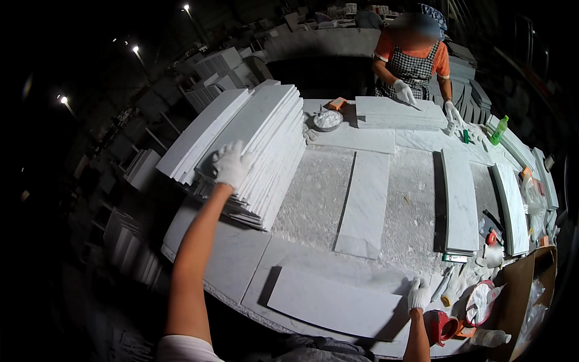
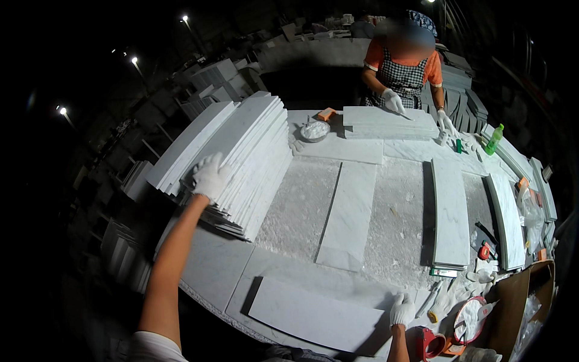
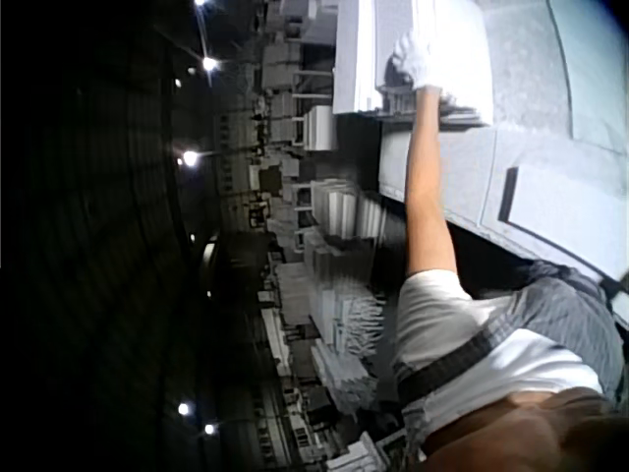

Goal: The person wraps individual rectangular tiles with plastic film at a workbench. They pick up a tile, place it on a sheet of plastic, fold the plastic around the tile, and set the wrapped tile aside. A coworker is visible across the table performing similar wrapping.

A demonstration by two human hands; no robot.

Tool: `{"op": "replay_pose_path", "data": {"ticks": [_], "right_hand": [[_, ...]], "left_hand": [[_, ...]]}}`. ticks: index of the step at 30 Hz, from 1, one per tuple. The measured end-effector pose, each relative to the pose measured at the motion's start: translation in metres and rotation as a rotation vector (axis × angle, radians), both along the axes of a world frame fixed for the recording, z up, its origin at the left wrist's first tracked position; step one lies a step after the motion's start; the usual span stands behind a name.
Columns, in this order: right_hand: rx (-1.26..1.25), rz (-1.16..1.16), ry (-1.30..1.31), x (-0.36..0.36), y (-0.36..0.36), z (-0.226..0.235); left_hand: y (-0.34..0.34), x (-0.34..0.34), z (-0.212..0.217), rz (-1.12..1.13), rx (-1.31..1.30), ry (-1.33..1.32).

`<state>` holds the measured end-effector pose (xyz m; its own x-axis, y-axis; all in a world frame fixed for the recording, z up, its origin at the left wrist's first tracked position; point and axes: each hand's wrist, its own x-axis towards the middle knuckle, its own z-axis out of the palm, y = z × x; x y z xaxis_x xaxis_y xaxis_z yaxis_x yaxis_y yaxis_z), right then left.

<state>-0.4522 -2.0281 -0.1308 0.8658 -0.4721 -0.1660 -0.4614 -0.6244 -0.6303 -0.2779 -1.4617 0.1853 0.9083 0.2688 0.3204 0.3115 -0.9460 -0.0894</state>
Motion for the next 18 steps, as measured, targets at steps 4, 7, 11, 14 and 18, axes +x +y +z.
{"op": "replay_pose_path", "data": {"ticks": [4, 7, 11, 14, 18], "right_hand": [[0.008, 0.004, 0.005, 0.007, 0.005, 0.009], [-0.002, -0.021, -0.051, 0.002, 0.000, -0.001], [0.093, -0.029, -0.034, 0.004, 0.008, 0.011], [0.076, -0.026, -0.066, 0.002, 0.004, 0.000], [0.004, -0.003, -0.029, 0.002, 0.005, -0.008]], "left_hand": [[0.070, 0.022, -0.002, 0.233, -0.195, 0.060], [0.069, 0.041, 0.004, 0.280, -0.221, 0.120], [0.100, 0.056, -0.005, 0.314, -0.228, 0.079], [0.097, 0.067, -0.005, 0.354, -0.237, 0.038], [0.095, 0.067, 0.013, 0.461, -0.209, 0.061]]}}
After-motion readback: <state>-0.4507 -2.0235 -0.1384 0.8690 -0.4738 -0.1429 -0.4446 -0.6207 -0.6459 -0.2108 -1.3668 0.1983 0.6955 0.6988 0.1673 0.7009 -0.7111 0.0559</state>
